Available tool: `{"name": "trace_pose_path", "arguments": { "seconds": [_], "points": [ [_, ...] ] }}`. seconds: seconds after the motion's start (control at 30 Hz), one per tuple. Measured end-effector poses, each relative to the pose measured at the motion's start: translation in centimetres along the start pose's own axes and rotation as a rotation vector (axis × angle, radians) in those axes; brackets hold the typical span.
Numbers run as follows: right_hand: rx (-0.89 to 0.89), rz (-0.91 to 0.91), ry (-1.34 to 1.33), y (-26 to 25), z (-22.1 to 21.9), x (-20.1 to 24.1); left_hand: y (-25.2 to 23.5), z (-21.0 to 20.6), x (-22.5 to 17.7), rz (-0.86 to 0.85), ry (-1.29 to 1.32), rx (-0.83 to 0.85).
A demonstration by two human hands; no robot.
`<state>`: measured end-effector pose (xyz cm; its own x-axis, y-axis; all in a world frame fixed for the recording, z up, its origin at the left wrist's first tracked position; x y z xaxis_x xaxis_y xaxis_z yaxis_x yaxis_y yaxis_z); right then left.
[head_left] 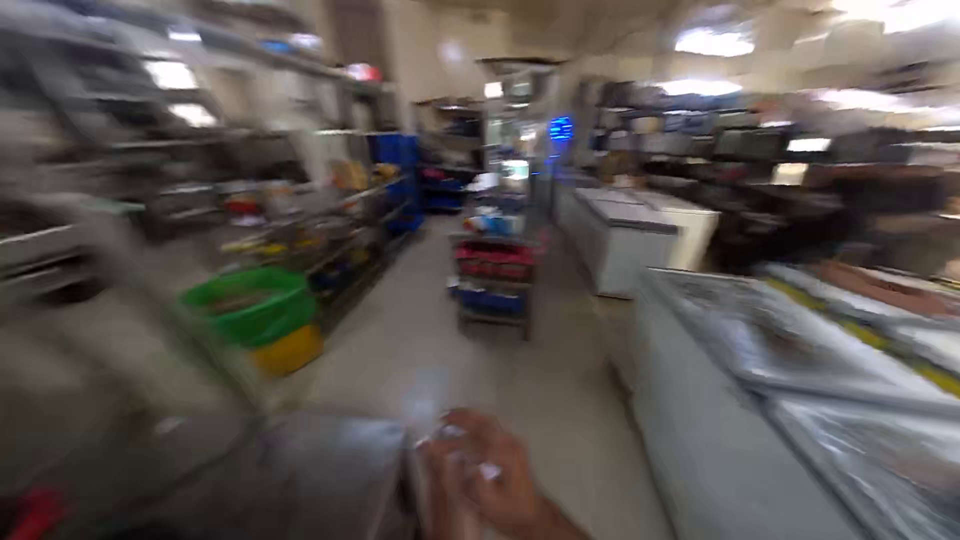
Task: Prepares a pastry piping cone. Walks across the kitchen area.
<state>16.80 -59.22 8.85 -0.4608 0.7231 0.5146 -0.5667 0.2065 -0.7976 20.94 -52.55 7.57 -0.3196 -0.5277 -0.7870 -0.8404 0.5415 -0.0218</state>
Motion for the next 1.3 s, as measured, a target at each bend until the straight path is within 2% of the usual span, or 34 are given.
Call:
{"name": "trace_pose_path", "arguments": {
  "seconds": [0.1,0.17,0.23,0.33,0.4,0.47,0.53,0.6,0.67,0.77,0.83,0.9,0.93,1.0,1.03,1.1,1.23,1.3],
  "points": [
    [0.057,0.134,-0.078,-3.8,-3.4,-4.9,-6.5,3.1,-1.2,-0.108,-0.081,0.011],
    [0.068,0.174,-0.113,-6.2,-5.4,-7.4,-10.5,4.4,-1.4,-0.086,-0.093,-0.042],
    [0.095,0.189,-0.146,-8.5,-7.3,-9.6,-13.8,5.6,-1.7,-0.079,-0.109,-0.117],
    [0.133,0.156,-0.219,-12.3,-10.5,-12.5,-18.1,7.6,-3.5,-0.146,-0.167,-0.126],
    [0.160,0.156,-0.310,-14.1,-13.2,-13.6,-19.2,7.4,-6.8,-0.127,-0.142,-0.237],
    [0.234,0.181,-0.409,-16.2,-16.6,-14.1,-20.4,6.5,-11.1,-0.029,-0.142,-0.448],
    [0.328,0.184,-0.507,-17.5,-20.5,-14.5,-21.8,10.1,-11.5,-0.154,-0.162,-0.506],
    [0.481,0.158,-0.583,-17.8,-24.4,-14.7,-22.3,16.3,-9.7,-0.310,-0.206,-0.535],
    [0.679,0.139,-0.635,-17.4,-28.2,-14.4,-22.1,20.9,-8.9,-0.347,-0.117,-0.680],
    [0.855,0.202,-0.827,-16.9,-32.3,-15.3,-21.2,24.2,-9.4,-0.395,-0.015,-0.850],
    [0.867,0.103,-0.916,-17.4,-33.9,-19.4,-20.3,24.3,-9.2,-0.438,0.024,-1.015],
    [0.890,-0.095,-0.730,-17.9,-36.4,-26.6,-19.1,23.9,-8.7,-0.509,0.111,-1.171],
    [1.017,-0.195,-0.559,-17.8,-38.5,-30.2,-18.5,23.7,-8.4,-0.542,0.139,-1.210],
    [1.415,-0.284,-0.258,-16.3,-43.6,-35.4,-17.8,23.4,-8.0,-0.589,0.171,-1.243],
    [1.552,-0.255,-0.194,-14.9,-45.7,-36.9,-17.5,23.2,-7.8,-0.599,0.184,-1.269],
    [1.699,-0.144,-0.182,-12.5,-47.9,-38.3,-17.1,22.4,-6.9,-0.609,0.220,-1.335],
    [1.767,0.047,-0.152,-12.6,-48.6,-38.7,-17.0,20.8,-5.1,-0.589,0.285,-1.376],
    [1.787,0.036,-0.187,-14.1,-47.9,-39.5,-17.1,20.3,-4.5,-0.559,0.308,-1.383]
  ]
}}
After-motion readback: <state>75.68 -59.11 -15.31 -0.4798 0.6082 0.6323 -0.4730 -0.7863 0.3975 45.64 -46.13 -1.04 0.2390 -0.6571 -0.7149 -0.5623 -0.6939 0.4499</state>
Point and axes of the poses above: each hand's wrist, its own y-axis away from the middle knuckle, its own z-axis out of the back of the hand, x = y × z, the point moved 5 cm from there along -y, towards the middle knuckle, and after that the axes turned 5 degrees about x, right-handed, at the moved point
